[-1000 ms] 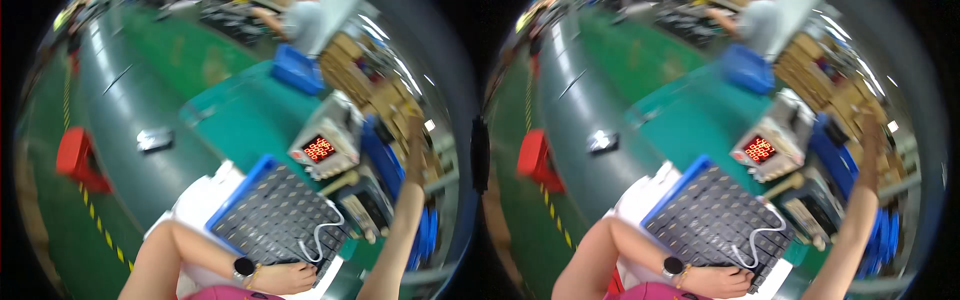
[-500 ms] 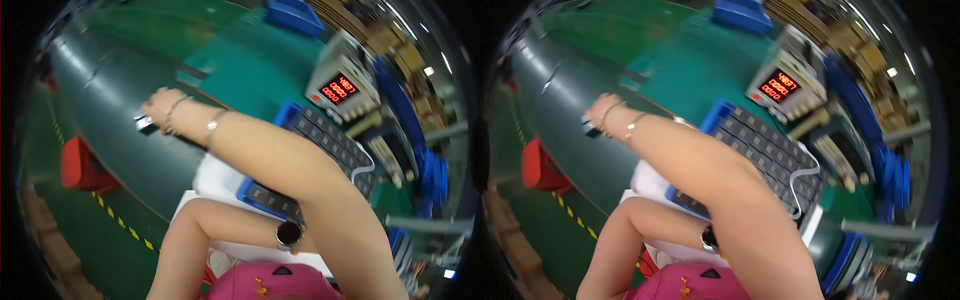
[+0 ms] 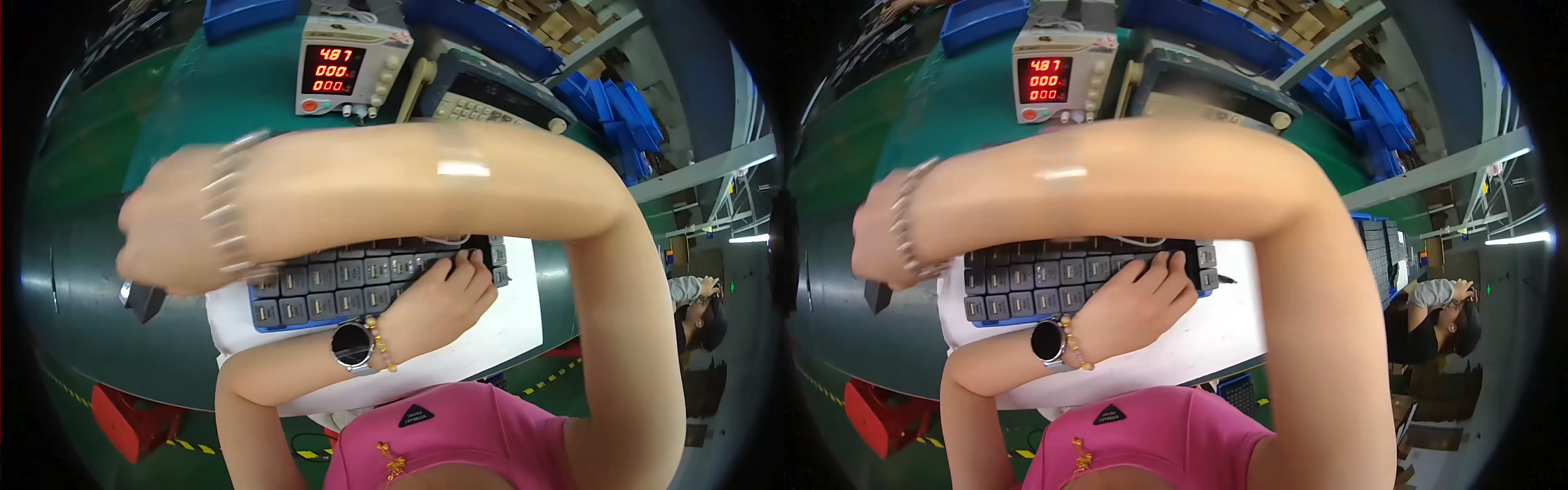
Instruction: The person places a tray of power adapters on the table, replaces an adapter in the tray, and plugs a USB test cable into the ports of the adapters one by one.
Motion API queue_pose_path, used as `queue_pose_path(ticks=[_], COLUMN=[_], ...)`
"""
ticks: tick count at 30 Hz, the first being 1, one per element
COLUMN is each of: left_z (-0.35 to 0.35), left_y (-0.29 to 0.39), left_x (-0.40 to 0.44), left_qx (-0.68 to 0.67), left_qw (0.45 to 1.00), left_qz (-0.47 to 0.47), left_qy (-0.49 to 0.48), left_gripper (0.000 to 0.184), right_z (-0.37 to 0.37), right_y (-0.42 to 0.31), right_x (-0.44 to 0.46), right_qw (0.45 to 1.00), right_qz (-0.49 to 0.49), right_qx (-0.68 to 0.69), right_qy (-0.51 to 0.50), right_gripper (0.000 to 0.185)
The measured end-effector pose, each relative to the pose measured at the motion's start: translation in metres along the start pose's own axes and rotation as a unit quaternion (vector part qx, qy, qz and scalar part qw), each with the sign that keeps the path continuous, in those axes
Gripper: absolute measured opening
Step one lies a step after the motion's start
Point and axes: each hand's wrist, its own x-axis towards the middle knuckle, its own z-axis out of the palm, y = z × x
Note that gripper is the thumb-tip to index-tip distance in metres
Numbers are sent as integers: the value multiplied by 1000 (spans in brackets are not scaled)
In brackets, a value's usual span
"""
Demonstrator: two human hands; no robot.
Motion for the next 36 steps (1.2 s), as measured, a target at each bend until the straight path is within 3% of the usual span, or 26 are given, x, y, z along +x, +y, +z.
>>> queue_pose_path(ticks=[5,10,11,14,15,18,19,23,26,36], left_z=[-7,-11,-11,-10,-11,-8,-8,-11,-11,-9], left_y=[-2,-1,-3,-2,-3,-2,-2,-2,-3,-3], left_x=[6,12,13,14,15,15,15,17,17,16], left_qx=[-16,-11,6,4,-3,-12,-18,-10,-8,-13], left_qw=[1000,999,998,998,998,998,998,997,998,999], left_qz=[-2,2,17,16,16,8,6,7,7,1], left_qy=[-23,-46,-54,-59,-59,-60,-60,-72,-67,-46], left_gripper=[25,27,21,23,24,23,22,21,20,17], right_z=[-125,-123,-112,-99,-98,-91,-93,-94,-97,-107], right_y=[-27,-63,-63,-63,-58,-53,-56,-63,-62,-60], right_x=[-157,-266,-277,-287,-289,-283,-280,-274,-273,-280], right_qw=[970,903,894,877,904,897,854,823,888,896], right_qz=[187,407,419,419,377,376,423,434,379,391], right_qx=[-18,56,73,167,137,138,231,290,178,122], right_qy=[154,127,143,164,146,187,197,224,192,171], right_gripper=[38,32,33,31,34,44,55,58,57,38])
